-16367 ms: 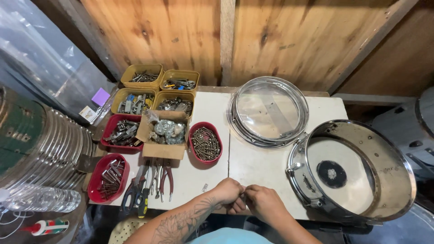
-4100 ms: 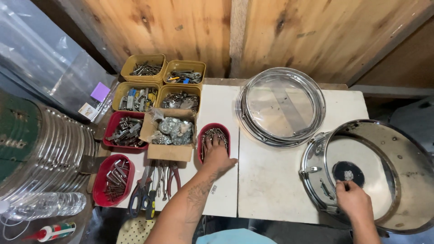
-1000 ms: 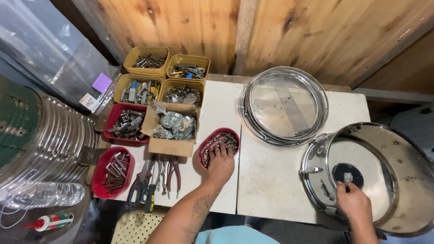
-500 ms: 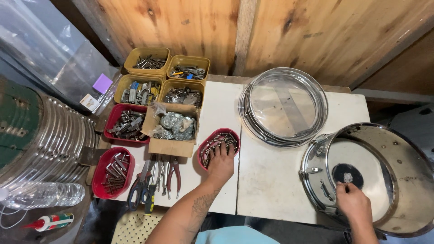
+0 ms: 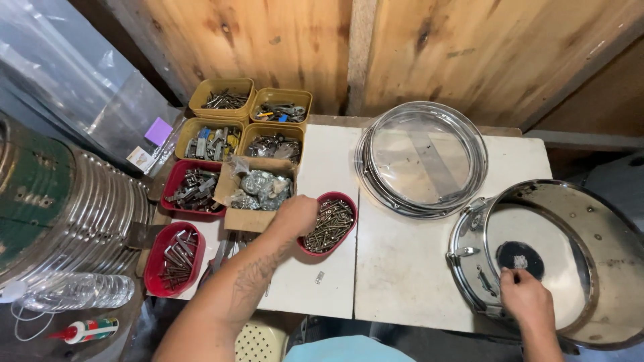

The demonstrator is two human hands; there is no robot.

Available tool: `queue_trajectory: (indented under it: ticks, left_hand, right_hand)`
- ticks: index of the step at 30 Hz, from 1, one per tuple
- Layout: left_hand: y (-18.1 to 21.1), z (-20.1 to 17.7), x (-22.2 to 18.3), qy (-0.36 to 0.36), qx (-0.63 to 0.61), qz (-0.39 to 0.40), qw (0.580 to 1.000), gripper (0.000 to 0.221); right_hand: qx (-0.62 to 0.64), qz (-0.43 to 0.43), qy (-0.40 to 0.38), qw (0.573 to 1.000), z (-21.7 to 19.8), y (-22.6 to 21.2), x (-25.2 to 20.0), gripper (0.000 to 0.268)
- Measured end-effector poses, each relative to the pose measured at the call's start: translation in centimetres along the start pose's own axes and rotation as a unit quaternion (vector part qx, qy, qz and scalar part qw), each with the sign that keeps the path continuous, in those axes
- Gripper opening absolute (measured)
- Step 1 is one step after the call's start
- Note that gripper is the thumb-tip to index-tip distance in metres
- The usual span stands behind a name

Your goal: Searching for specific hardware in bins and assembling components for a snare drum

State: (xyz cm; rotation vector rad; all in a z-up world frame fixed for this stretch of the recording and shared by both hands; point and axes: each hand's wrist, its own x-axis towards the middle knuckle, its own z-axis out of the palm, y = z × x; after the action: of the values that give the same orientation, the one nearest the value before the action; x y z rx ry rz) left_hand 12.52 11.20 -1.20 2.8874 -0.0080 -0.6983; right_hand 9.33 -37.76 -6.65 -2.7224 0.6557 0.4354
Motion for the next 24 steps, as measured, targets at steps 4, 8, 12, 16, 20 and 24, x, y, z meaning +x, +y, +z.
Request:
queue_trajectory:
  ticks: [4,8,12,16,20,24]
  left_hand:
    - [-0.4,4.5,3.0,-0.088,0.24,-0.006,0.967,0.023]
    - [0.0,5.4,3.4,-0.08,0.236,-0.046,0.967,0.025]
    - [-0.7,6.9,4.0,-0.081,0.255,-0.021,0.963,0.028]
    - [-0.8,7.7,4.4,-0.083,0.283,-0.006,0.955,0.029]
    - [-1.7,10.4,5.9,-0.03,0.263,-0.028,0.964,0.036]
    - [-0.2,7.9,2.8,-0.024,0.384,0.002,0.923,0.03]
  right_hand:
    - [0.008,0.003,-0.002,1.0,-0.6,-0.7,-0.9,0.055]
    - [0.012,0.005,-0.007,1.0,-0.5,-0.5,-0.8,0.055]
    - [0.009,-0.003,0.002,1.0,-0.1,-0.1,-0.4,0.055]
    - [0.011,-0.003,0.009,1.0,0.4,0.2,-0.1,0.055]
    - [0.021,-0.001,0.01,1.0,-0.4,-0.6,-1.2,0.052]
    - [0.038,0.014,-0.011,0.999,-1.9,-1.9,-2.6,0.053]
